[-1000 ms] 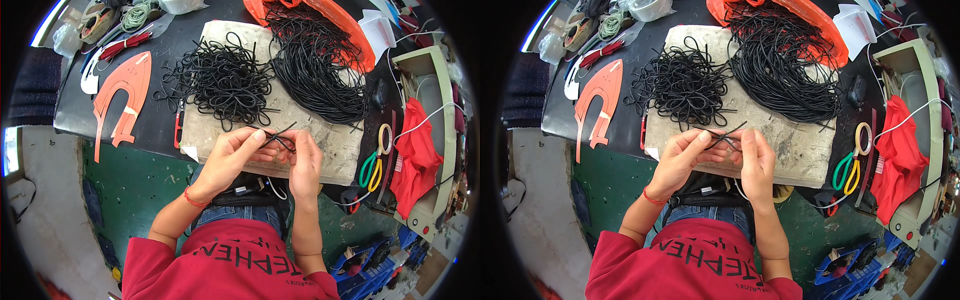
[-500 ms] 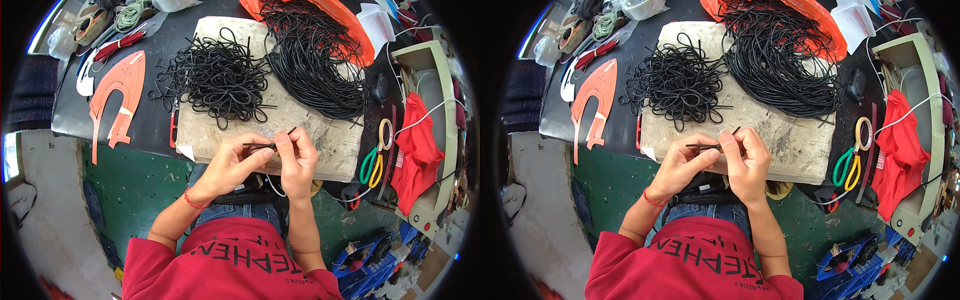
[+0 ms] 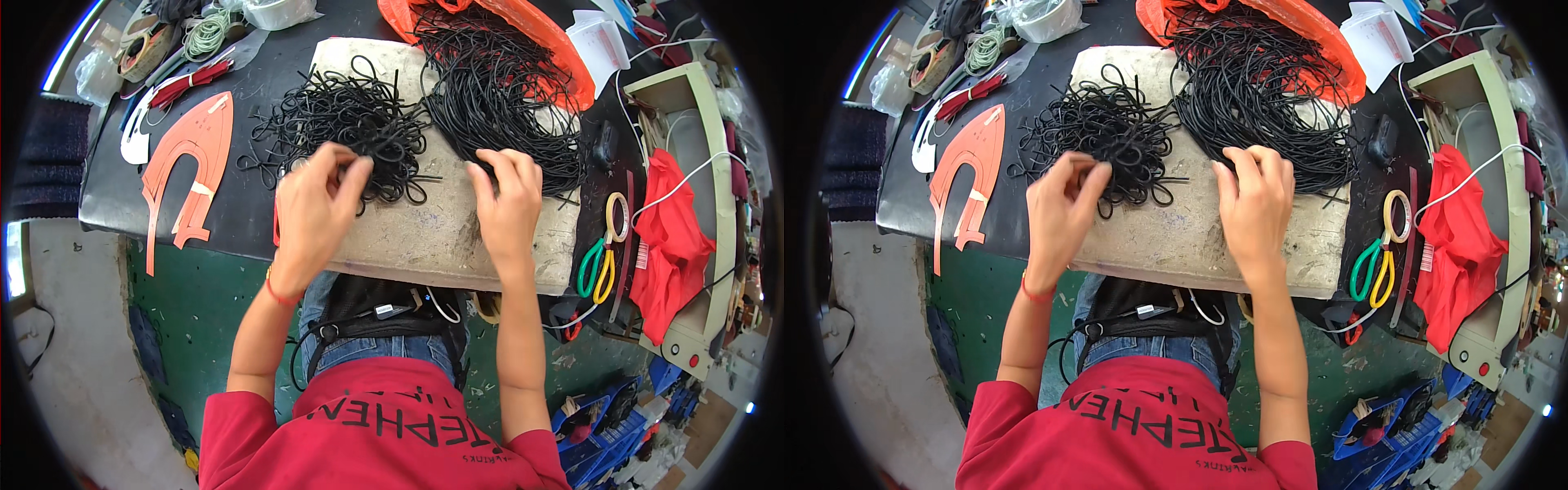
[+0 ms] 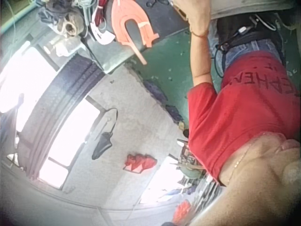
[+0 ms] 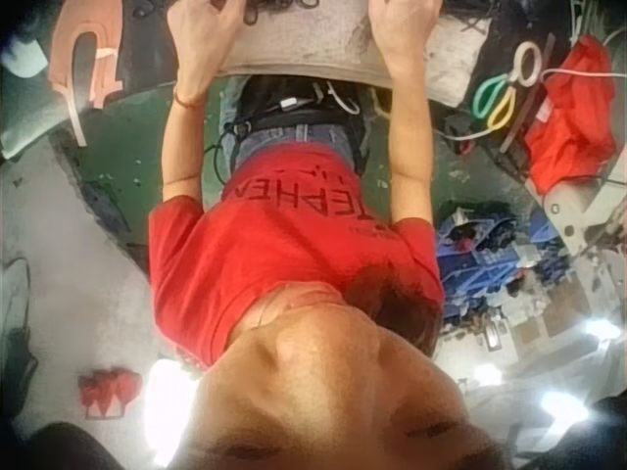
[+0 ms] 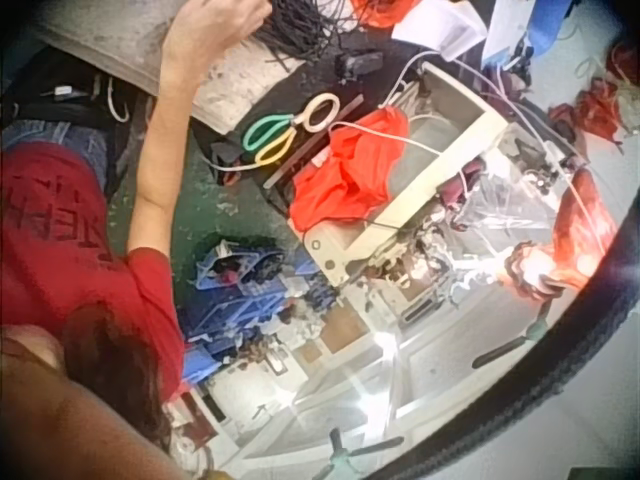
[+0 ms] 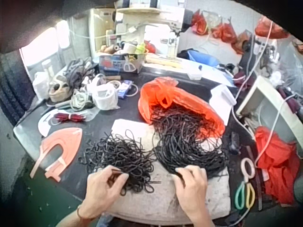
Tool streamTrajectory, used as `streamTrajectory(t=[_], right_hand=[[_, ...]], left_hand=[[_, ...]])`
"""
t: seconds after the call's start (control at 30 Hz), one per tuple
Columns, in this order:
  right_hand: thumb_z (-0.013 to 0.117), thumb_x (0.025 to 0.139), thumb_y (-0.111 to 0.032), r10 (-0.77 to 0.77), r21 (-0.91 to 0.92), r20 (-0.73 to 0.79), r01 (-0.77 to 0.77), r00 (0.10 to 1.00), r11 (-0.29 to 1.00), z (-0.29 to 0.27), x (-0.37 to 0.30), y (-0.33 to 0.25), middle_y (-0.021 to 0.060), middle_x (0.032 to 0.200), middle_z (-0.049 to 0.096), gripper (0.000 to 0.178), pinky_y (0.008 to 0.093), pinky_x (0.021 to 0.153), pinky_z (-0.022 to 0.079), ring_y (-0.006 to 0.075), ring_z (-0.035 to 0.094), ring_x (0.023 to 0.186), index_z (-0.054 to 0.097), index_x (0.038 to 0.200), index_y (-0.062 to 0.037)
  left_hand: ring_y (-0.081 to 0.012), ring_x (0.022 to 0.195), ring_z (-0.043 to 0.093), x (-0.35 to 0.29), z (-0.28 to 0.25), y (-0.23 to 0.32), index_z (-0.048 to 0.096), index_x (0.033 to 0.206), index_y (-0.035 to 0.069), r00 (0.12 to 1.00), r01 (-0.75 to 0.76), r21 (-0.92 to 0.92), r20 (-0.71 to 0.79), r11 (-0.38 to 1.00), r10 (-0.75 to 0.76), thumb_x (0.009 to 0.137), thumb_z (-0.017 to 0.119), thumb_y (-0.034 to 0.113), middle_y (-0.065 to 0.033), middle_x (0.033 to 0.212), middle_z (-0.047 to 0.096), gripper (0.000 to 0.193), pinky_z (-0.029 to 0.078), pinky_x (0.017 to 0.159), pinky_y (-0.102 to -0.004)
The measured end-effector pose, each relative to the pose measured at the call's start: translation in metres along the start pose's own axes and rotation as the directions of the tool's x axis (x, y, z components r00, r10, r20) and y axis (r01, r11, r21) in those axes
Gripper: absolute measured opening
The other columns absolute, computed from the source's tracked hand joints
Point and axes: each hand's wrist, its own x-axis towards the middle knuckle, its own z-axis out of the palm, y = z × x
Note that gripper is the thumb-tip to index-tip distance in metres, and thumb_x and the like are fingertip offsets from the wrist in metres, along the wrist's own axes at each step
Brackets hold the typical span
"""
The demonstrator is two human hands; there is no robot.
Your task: The recorder is knotting black elastic cords for footwear assembly.
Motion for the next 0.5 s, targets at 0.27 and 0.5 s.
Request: streamTrajectory(t=[0.27,0.5], right_hand=[[0.060,0.078,-0.005,-0.048,-0.003,0.026,0.048,0.998,0.999,-0.034,-0.013,0.004,0.0064,0.081,0.057,0.011,0.0363,0.081,0.037,0.0229,0.054,0.079,0.057,0.089,-0.0049],[0.064,0.075,0.003,-0.006,0.222,-0.022,0.010,1.000,0.975,-0.078,-0.028,-0.031,0.0078,0.081,0.057,0.017,0.0276,0.053,0.045,0.0179,0.054,0.065,0.057,0.090,-0.0021]], left_hand=[[-0.0281,0.098,0.052,0.005,0.005,0.017,0.056,0.111,0.007,0.840,-0.352,0.425,-0.250,0.834,0.482,0.072,0.066,0.009,-0.0093,0.104,0.056,0.041,0.036,0.086,-0.0394],[-0.0188,0.088,0.060,-0.030,0.021,0.046,0.063,0.099,0.003,0.900,-0.144,-0.384,0.332,0.912,0.282,0.077,0.060,-0.001,-0.0090,0.088,0.063,0.023,0.044,0.081,-0.0313]])
